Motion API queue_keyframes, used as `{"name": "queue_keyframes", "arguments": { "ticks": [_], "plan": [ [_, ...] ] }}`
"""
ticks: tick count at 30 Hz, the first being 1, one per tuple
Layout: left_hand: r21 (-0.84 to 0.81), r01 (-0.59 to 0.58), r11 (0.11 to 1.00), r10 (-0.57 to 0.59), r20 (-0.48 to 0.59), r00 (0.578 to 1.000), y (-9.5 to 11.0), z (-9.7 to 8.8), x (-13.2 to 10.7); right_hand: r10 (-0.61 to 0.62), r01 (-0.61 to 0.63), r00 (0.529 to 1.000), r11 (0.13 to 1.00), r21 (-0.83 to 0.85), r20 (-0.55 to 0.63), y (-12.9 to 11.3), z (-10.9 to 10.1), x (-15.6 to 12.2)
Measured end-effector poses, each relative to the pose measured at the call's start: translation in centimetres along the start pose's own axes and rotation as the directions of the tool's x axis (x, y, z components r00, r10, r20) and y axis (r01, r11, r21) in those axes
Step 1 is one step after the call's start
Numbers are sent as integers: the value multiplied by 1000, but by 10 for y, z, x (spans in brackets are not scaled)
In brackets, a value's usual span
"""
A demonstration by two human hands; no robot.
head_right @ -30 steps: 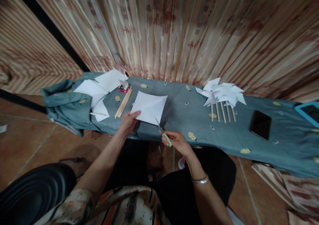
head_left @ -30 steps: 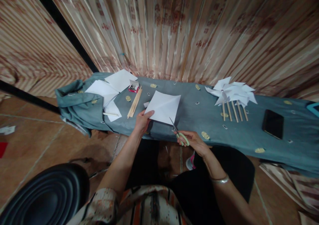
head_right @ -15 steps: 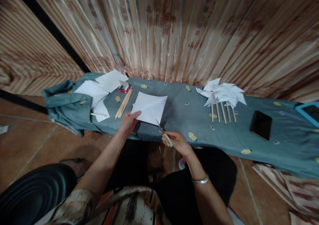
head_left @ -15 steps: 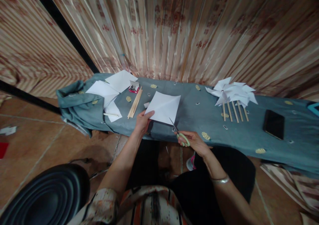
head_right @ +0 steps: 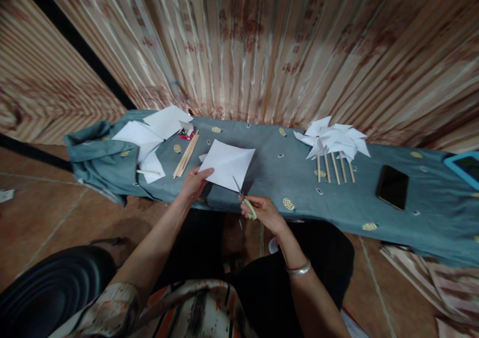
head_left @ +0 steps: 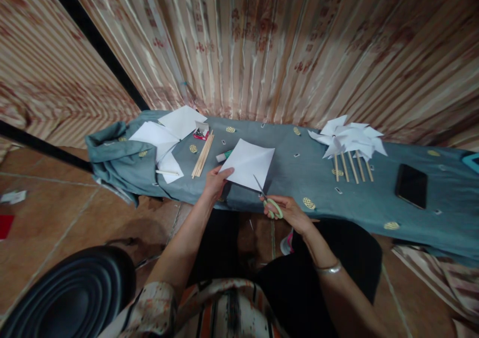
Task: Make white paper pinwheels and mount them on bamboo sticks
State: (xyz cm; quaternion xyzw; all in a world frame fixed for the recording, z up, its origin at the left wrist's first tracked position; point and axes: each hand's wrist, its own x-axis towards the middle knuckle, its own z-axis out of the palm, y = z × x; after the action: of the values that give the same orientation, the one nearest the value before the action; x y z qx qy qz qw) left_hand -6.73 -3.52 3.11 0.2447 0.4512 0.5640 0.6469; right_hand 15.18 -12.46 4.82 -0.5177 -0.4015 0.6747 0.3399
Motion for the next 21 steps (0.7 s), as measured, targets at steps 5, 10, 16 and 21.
{"name": "queue_keyframes", "arguments": {
  "ticks": [5,10,16,21],
  "plan": [
    [-12,-6,1000,6,-5,1000,0,0,0,-18,18,1000,1000,-17,1,-1,2,0],
    [0,-3,1000,3,-6,1000,0,0,1,-21,21,1000,1000,-1,-9,-2,5,0],
    [-6,3,1000,-3,-18,1000,1,1,0,6,-5,999,1000,14,-48,-5,8,0],
    [5,3,1000,-2,-16,1000,1,2,-1,20,-21,998,1000,-11,-64,-6,8,-1]
  ]
}}
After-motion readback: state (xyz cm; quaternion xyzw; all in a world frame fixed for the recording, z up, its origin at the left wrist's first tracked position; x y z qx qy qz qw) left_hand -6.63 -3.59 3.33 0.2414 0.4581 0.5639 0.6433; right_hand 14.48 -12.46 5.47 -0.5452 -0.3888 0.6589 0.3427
